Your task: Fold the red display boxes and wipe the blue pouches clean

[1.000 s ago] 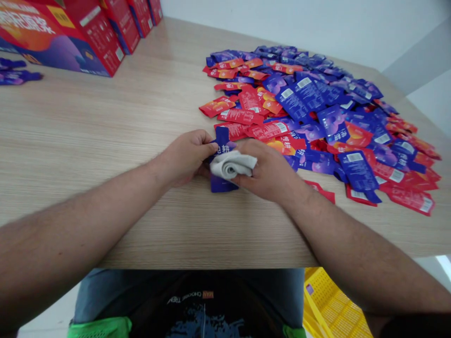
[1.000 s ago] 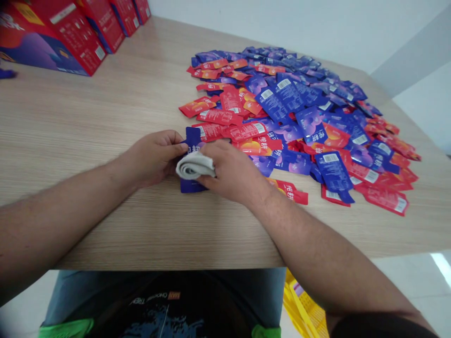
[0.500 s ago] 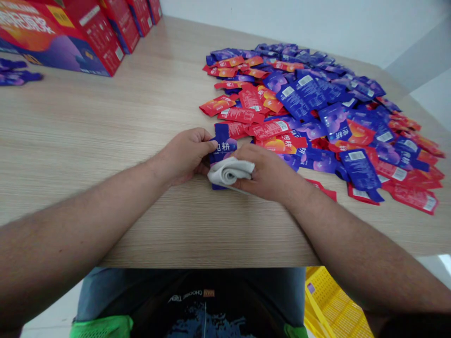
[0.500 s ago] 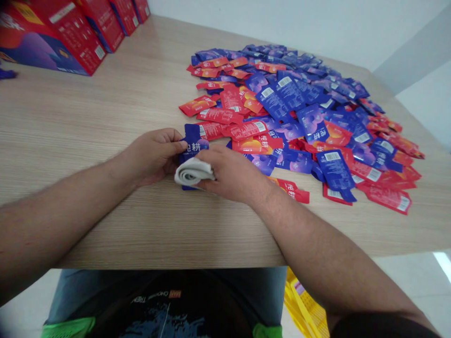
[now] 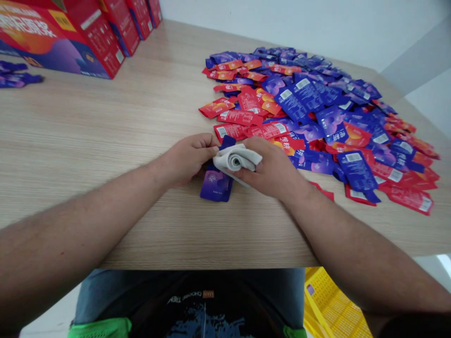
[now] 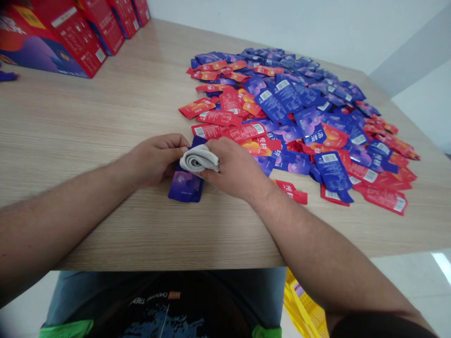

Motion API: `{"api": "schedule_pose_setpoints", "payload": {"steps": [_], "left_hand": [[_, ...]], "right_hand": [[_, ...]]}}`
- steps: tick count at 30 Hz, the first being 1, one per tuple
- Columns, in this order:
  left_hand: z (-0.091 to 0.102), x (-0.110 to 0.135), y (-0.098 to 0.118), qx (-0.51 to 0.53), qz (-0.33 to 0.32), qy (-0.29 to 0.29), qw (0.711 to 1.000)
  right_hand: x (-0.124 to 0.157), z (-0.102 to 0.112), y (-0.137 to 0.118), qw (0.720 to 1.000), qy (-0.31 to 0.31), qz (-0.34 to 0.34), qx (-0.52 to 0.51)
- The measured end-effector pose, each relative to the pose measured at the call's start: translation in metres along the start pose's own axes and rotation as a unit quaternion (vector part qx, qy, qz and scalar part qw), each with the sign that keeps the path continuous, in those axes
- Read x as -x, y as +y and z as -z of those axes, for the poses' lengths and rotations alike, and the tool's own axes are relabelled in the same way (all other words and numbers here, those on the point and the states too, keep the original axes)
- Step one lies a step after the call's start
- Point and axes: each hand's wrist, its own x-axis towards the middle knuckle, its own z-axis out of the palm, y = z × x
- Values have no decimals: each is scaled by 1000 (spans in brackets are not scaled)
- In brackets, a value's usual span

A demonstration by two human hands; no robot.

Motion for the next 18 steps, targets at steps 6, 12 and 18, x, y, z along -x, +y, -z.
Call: {"api": "schedule_pose_setpoints", "payload": {"steps": [6, 12, 18], "left_hand": [[3, -1, -5, -33, -37, -55, 997], [4, -1, -5, -56, -54, -56, 995], [0, 0, -1, -20, -28, -28, 999]], "right_hand": [[-2, 2, 1, 998, 40, -53, 8], [-1, 3, -1, 997, 26, -71, -9], [2, 0, -8, 999, -27, 24, -15]]}}
